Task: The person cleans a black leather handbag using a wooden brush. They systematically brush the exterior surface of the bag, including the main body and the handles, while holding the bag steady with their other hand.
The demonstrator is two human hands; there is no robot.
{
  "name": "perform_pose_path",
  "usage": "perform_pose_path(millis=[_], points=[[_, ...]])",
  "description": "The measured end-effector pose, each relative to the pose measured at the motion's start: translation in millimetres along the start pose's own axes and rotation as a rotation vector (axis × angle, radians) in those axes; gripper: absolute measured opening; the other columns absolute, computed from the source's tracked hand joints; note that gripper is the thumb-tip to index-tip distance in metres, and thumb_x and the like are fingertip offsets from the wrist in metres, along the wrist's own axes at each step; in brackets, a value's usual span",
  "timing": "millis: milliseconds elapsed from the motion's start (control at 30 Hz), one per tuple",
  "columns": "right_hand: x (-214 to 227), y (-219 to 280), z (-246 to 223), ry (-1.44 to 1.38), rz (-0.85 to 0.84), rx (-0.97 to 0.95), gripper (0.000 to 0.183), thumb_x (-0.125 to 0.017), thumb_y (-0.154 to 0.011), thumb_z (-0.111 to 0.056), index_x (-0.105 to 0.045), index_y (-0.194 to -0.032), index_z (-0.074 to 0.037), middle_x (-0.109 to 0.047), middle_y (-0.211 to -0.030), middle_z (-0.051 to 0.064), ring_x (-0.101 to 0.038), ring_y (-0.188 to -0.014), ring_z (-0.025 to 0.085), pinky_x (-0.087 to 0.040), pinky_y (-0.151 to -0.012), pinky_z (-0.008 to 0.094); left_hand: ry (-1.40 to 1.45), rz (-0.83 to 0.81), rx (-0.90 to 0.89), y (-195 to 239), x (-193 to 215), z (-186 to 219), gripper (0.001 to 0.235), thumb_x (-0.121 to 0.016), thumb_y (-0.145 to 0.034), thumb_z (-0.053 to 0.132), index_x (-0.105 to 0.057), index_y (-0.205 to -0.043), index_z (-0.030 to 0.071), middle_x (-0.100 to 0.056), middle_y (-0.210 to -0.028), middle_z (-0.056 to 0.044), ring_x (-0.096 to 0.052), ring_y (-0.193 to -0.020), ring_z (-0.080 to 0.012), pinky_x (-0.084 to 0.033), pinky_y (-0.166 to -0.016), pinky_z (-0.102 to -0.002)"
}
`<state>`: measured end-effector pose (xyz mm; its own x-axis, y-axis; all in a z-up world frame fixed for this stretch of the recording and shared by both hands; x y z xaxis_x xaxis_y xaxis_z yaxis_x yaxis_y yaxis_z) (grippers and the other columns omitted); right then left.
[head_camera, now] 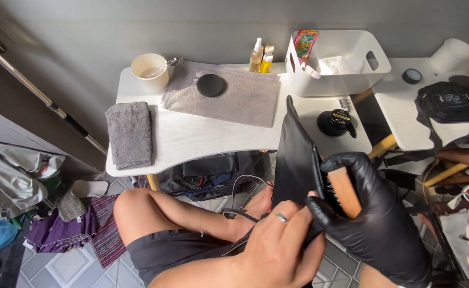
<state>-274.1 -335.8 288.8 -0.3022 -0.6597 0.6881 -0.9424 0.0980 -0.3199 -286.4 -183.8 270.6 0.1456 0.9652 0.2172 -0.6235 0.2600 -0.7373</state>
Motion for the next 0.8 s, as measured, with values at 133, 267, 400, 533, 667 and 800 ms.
perform_pose_path(millis=[133, 267, 400, 533, 667, 800], points=[[19.3, -8.2, 9.3, 0.103, -0.094, -0.046, 0.048, -0.084, -0.066, -0.008, -0.061, -0.108, -0.009, -0.069, -0.082, 0.000, -0.060, -0.063, 0.012, -0.054, -0.062, 0.028, -0.112, -0.045, -0.054, -2.6, -14.9, 8.1, 0.041, -0.069, -0.087, -0.006, -0.057, -0.125, -0.017, -0.056, -0.095, -0.019, -0.056, -0.072, -0.0302, -0.046, -0.056, -0.034], [39.3, -14.8, 30.7, -0.005, -0.171, -0.149, 0.049, -0.078, -0.066, 0.004, -0.065, -0.112, -0.006, -0.069, -0.087, 0.003, -0.058, -0.068, 0.012, -0.051, -0.060, 0.027, -0.007, -0.107, -0.033, -9.0, -27.6, 13.2, 0.049, -0.068, -0.089, 0.001, -0.052, -0.131, -0.020, -0.055, -0.101, -0.023, -0.058, -0.077, -0.0330, -0.050, -0.062, -0.036], [78.5, -23.9, 60.0, -0.069, -0.131, -0.214, 0.056, -0.075, -0.062, 0.019, -0.065, -0.114, 0.001, -0.070, -0.098, 0.011, -0.062, -0.075, 0.018, -0.053, -0.068, 0.032, 0.435, -0.233, -0.094, -10.0, -25.7, -2.0, 0.056, -0.072, -0.093, 0.013, -0.050, -0.139, -0.011, -0.059, -0.129, -0.024, -0.068, -0.107, -0.0338, -0.058, -0.092, -0.035], [117.9, -18.4, 103.1, -0.150, -0.010, -0.046, 0.059, -0.073, -0.060, 0.014, -0.059, -0.116, 0.000, -0.066, -0.104, 0.012, -0.064, -0.082, 0.019, -0.057, -0.082, 0.032, 0.261, 0.049, -0.067, -11.9, -2.2, -79.0, 0.028, -0.073, -0.079, 0.004, -0.065, -0.104, -0.003, -0.069, -0.114, -0.018, -0.069, -0.099, -0.0322, -0.058, -0.090, -0.039], [125.6, -16.2, 123.0, -0.216, 0.005, -0.079, 0.056, -0.072, -0.064, 0.012, -0.058, -0.116, -0.001, -0.065, -0.101, 0.012, -0.065, -0.082, 0.021, -0.057, -0.080, 0.032, 0.196, 0.246, 0.429, 14.0, 10.8, -219.7, 0.043, -0.058, -0.103, 0.022, -0.050, -0.131, -0.010, -0.058, -0.122, -0.033, -0.061, -0.117, -0.0473, -0.047, -0.102, -0.054], [122.9, -43.4, 130.6, -0.303, -0.025, -0.075, 0.051, -0.070, -0.069, 0.009, -0.056, -0.117, -0.002, -0.065, -0.097, 0.013, -0.066, -0.081, 0.022, -0.057, -0.078, 0.033, 0.263, -0.068, 0.928, 51.0, -1.2, -285.4, 0.086, -0.041, -0.104, 0.066, -0.043, -0.151, -0.006, -0.050, -0.147, -0.036, -0.044, -0.142, -0.0494, -0.033, -0.120, -0.059]])
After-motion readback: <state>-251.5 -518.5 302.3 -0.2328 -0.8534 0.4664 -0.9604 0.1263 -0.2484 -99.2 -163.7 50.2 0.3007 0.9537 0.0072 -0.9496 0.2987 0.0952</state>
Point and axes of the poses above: each hand's wrist, its own y-axis away from the middle knuckle, its own x-axis out of the back of the hand, z = x × y, the point moved 6 cm from there along -y, towards the middle knuckle
